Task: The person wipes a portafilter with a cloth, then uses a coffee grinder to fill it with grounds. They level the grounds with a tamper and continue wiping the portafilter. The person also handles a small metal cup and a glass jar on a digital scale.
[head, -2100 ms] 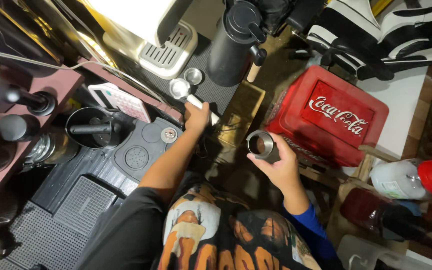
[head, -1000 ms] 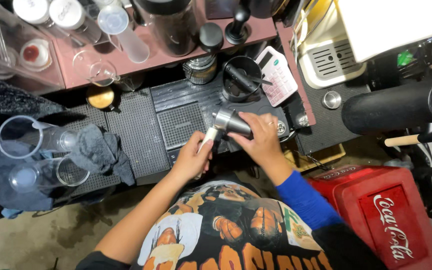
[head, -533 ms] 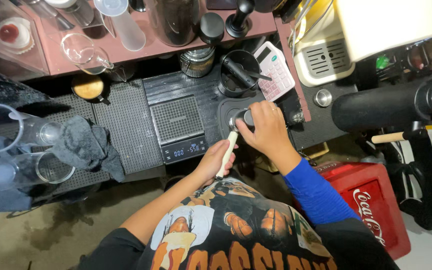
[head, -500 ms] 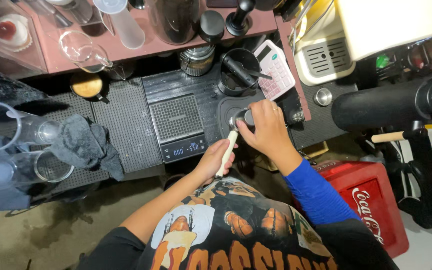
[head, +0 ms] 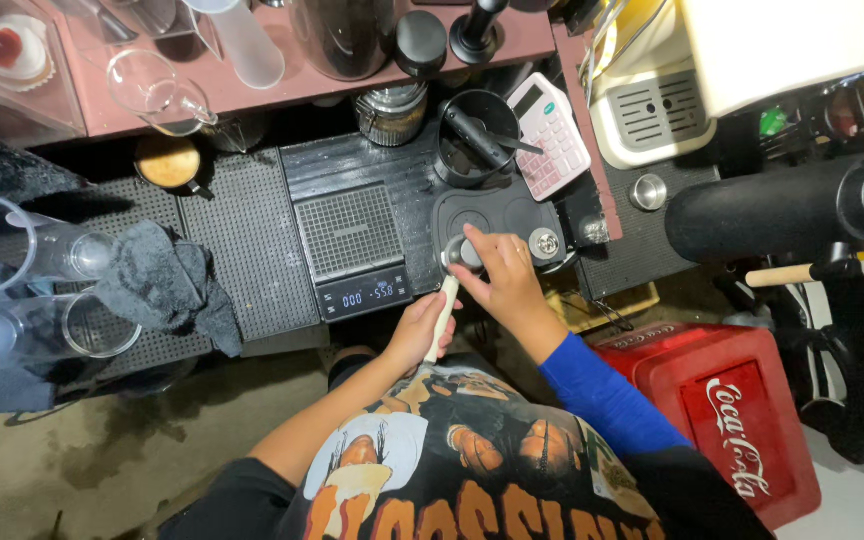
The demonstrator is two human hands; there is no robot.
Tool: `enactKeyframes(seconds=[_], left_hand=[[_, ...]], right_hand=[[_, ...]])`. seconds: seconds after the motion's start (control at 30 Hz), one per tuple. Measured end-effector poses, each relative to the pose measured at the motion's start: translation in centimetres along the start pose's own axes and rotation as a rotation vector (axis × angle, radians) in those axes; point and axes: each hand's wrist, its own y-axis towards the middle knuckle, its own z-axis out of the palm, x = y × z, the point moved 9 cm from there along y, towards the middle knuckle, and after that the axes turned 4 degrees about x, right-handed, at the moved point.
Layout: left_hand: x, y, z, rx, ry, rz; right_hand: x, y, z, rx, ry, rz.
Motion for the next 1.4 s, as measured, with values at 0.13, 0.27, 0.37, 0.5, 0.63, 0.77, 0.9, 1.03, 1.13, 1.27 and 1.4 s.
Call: enactKeyframes(seconds=[0.13,0.27,0.37,0.5,0.63,0.77,0.9,1.03,1.13,1.27,1.4], left_hand=[[-0.3,-0.4,0.4,0.045,0.020,0.076],[0.5,0.9,-1.4,-0.024,0.128,-0.008],[1.5,0.9,-1.8,-0.055,0.160,-0.028],[1.0,1.0,-1.7,-0.108,0.277,-0.047],[0.4,-0.2,-0.7,-0.177,0.405,-0.008],[-0.1,-0.5,-0.4,-0.190,0.400,0.033],[0.0,-0.2,-0.6,-0.160,0.399,0.053],[0.2,0.0,-1.0,-0.148,0.416,0.072],[0.0,0.1,-1.0,-0.154,0.440,0.085],[-0.1,-0.1,-0.9,-0.145,0.454,0.091],[-0.2,0.0,-1.0,-0.152,0.458,0.074]], right_hand=[[1.5,-0.2,-2.0,-0.125,0.002,-0.086],[0.2,-0.2,0.2,-0.063,-0.027,-0.009],[-1.0,-0.3,0.6,-0.072,-0.062,0.045],[-1.2,0.0,0.2,-0.049,-0.084,0.143],[-0.2,0.6,-0.9,0.081,0.250,0.048],[-0.9,0.8,-0.5,0.133,0.191,0.076],[-1.8,0.4,0.1,0.103,0.096,0.181],[-1.2,0.7,-0.3,0.125,0.059,0.120],[-1.2,1.1,-1.4,0.077,0.060,0.076],[-5.1,1.2,-1.9,0.072,0.124,0.296],[-8.8,1.6,-1.5,-0.003,0.114,0.350]])
